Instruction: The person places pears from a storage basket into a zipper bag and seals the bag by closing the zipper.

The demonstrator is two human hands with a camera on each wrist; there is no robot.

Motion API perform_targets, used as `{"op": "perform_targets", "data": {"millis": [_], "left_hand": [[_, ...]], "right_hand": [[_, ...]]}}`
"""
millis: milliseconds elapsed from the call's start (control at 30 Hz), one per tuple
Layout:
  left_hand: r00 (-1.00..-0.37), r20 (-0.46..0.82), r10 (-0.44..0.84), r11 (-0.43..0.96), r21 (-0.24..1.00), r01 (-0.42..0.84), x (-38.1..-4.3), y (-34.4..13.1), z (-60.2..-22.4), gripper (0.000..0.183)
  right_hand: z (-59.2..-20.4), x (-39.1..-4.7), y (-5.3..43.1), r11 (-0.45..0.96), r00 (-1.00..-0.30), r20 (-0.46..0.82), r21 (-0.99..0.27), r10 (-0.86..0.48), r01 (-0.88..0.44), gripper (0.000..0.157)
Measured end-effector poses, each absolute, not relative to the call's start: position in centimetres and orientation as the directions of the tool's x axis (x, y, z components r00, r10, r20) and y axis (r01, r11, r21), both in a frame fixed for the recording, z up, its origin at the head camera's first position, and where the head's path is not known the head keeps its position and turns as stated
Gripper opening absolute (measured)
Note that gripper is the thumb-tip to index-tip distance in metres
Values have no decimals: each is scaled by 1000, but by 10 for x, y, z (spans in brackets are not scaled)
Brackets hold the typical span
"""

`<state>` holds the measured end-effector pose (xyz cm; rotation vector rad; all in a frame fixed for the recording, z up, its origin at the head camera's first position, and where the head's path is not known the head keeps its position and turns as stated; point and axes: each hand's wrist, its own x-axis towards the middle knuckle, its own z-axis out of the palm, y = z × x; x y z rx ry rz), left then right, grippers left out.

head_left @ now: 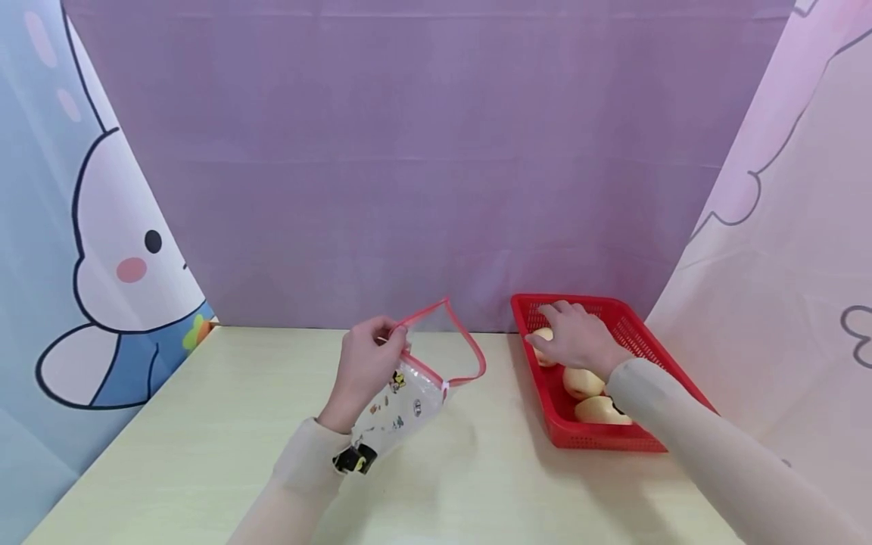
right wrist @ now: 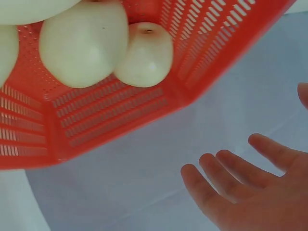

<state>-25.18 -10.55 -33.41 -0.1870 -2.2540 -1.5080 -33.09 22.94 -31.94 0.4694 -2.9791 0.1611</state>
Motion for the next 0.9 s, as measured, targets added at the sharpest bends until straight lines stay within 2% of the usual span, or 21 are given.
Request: {"op": "perform_targets", "data": {"millis": [267,600,900], "left_hand": [[-897,424,-122,407,846,345,-251,-104,-333,16],[-895,429,-121,411,843,348,-251,-103,-334,17],[-898,424,-120,408,846,345,-250,-103,-334,17]], "right_hand": [[-327,-341,242,951,-956,107,-120,-273,-285,81],[-337,-351,257,954,-969,9,-175,-246,-243,79],[-348,-356,269,950,-972,-56,-232,-229,-210,60]]}}
